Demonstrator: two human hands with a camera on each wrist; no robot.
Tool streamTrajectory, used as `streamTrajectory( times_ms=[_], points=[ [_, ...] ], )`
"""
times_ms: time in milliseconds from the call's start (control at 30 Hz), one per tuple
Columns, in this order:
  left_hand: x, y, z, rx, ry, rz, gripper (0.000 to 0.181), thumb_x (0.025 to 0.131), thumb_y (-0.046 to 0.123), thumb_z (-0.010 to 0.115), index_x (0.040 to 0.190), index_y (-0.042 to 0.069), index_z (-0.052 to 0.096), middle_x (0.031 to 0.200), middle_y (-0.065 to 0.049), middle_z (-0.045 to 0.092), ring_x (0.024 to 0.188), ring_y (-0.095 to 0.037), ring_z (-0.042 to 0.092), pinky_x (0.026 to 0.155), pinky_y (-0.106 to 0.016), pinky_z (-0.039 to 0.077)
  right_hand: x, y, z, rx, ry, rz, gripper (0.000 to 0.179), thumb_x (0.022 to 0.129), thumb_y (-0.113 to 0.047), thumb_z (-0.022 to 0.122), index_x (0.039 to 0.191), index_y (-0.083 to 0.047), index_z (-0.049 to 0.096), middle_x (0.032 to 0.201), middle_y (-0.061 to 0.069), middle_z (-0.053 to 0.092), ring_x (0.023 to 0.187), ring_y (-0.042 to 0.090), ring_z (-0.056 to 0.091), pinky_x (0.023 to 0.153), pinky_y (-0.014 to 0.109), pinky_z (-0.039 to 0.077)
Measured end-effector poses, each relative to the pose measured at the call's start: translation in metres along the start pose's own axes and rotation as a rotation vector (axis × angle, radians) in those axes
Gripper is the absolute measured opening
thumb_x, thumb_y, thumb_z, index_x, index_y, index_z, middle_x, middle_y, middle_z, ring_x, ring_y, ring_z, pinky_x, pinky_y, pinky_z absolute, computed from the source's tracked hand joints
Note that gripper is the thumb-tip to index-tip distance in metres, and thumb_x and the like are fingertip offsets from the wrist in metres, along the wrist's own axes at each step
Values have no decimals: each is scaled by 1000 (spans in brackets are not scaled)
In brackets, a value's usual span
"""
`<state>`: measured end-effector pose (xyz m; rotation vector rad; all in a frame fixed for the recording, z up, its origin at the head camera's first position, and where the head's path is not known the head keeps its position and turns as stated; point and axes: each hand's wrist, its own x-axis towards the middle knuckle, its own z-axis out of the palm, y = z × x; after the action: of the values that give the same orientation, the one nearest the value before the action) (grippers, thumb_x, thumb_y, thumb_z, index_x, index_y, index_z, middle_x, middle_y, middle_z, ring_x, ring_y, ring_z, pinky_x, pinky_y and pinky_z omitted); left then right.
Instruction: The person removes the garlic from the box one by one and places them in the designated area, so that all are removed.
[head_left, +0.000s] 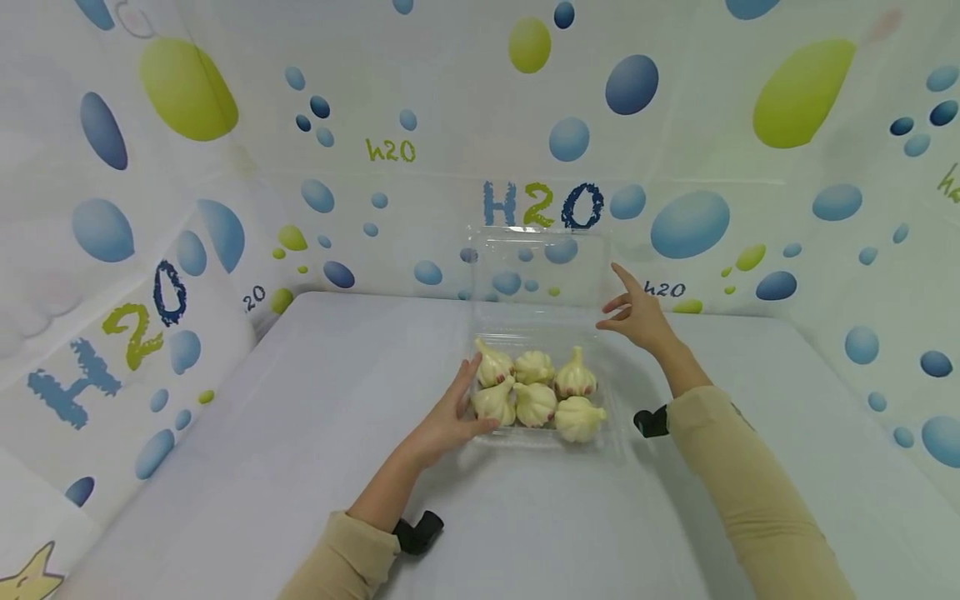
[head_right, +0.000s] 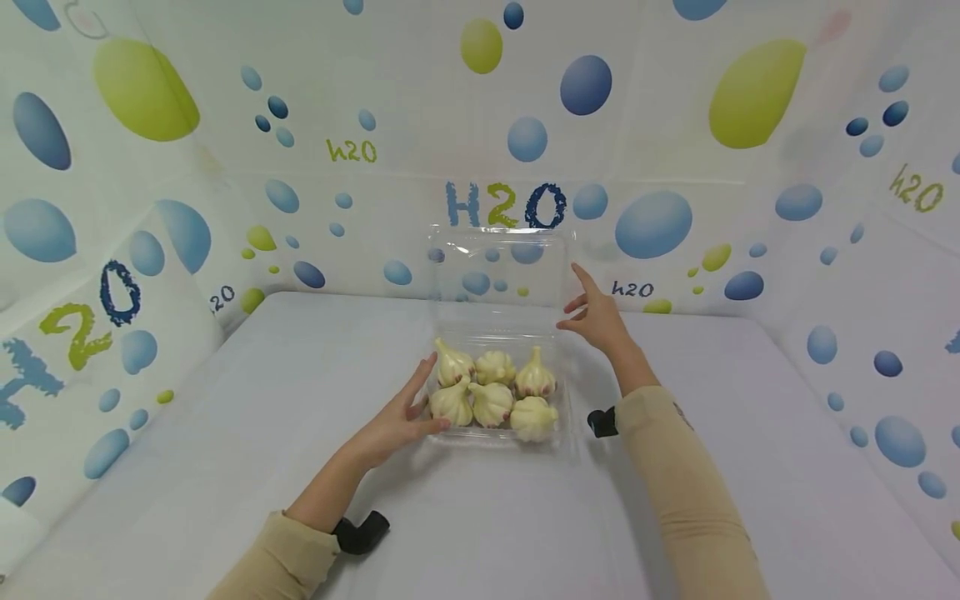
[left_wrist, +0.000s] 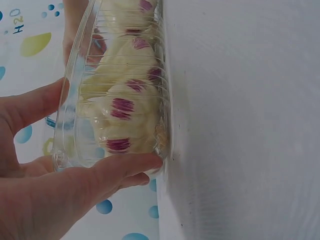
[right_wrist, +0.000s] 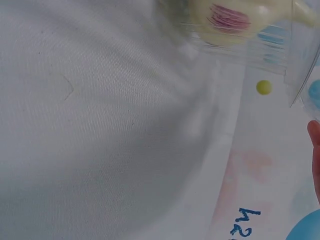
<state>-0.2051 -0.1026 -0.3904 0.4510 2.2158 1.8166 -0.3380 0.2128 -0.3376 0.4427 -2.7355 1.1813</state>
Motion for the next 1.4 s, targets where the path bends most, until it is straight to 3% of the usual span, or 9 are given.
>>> streamTrajectory(
  times_ms=[333,933,1400],
  points=[
    [0,1,2,35,-13,9,90,84,7,65,148,27,7,151,-10,-17,135,-39,-1,107,-51,10,7,8,3,4,-14,24,96,77,-2,72,148,-16,9,99,26,58,86,36,60,80,48,47],
    [-1,2,4,82,-10,-20,84,85,16,65,148,26,11,151,-8,-16,136,-37,2,106,-54,13,12,15,7,-57,-120,64,86,82,-4,67,147,-9,12,105,27,56,94,41,57,83,49,46],
    [2,-1,2,165,-13,-7,82,85,17,65,148,24,13,151,-9,-15,136,-38,0,105,-54,17,14,25,13,74,-205,138,83,85,-3,61,148,-11,6,114,30,53,93,36,61,81,43,47]
  ],
)
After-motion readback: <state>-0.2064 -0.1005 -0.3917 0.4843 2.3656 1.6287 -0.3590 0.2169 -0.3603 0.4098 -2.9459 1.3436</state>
